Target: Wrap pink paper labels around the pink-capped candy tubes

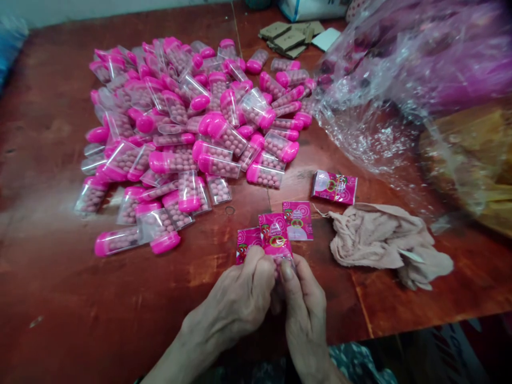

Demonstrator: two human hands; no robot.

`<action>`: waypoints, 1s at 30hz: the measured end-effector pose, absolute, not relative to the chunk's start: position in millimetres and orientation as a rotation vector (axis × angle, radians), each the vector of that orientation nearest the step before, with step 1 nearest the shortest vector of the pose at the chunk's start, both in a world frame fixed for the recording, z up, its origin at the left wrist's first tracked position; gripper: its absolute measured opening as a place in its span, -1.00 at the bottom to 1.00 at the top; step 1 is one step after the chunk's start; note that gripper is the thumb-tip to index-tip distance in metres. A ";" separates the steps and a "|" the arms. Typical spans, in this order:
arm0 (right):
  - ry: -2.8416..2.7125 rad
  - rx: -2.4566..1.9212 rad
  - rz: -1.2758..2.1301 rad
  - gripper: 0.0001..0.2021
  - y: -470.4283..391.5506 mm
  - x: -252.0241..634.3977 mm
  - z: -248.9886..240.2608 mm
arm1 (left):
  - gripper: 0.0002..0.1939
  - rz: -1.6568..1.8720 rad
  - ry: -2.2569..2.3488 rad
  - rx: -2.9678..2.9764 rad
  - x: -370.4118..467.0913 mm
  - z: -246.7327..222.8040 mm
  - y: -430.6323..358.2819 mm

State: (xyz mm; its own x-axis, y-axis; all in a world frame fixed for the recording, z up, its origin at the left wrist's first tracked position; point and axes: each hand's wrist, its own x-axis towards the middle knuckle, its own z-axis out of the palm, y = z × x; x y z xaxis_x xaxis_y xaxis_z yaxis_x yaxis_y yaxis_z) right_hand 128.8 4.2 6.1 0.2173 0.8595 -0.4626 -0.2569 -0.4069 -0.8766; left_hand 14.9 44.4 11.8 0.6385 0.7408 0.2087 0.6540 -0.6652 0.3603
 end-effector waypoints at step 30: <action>-0.260 -1.219 1.641 -0.81 7.3 126.8 -2.9 | -0.83 0.842 1.424 1.240 29.7 22.1 59.6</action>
State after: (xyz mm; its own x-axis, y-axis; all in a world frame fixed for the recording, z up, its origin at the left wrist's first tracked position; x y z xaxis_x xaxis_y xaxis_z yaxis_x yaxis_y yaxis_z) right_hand 126.8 7.3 -2.9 0.0438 0.8125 -0.5814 -0.5927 -0.4473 -0.6698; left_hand 29.7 59.6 22.1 0.0548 0.9680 -0.2449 0.2517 0.2240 0.9415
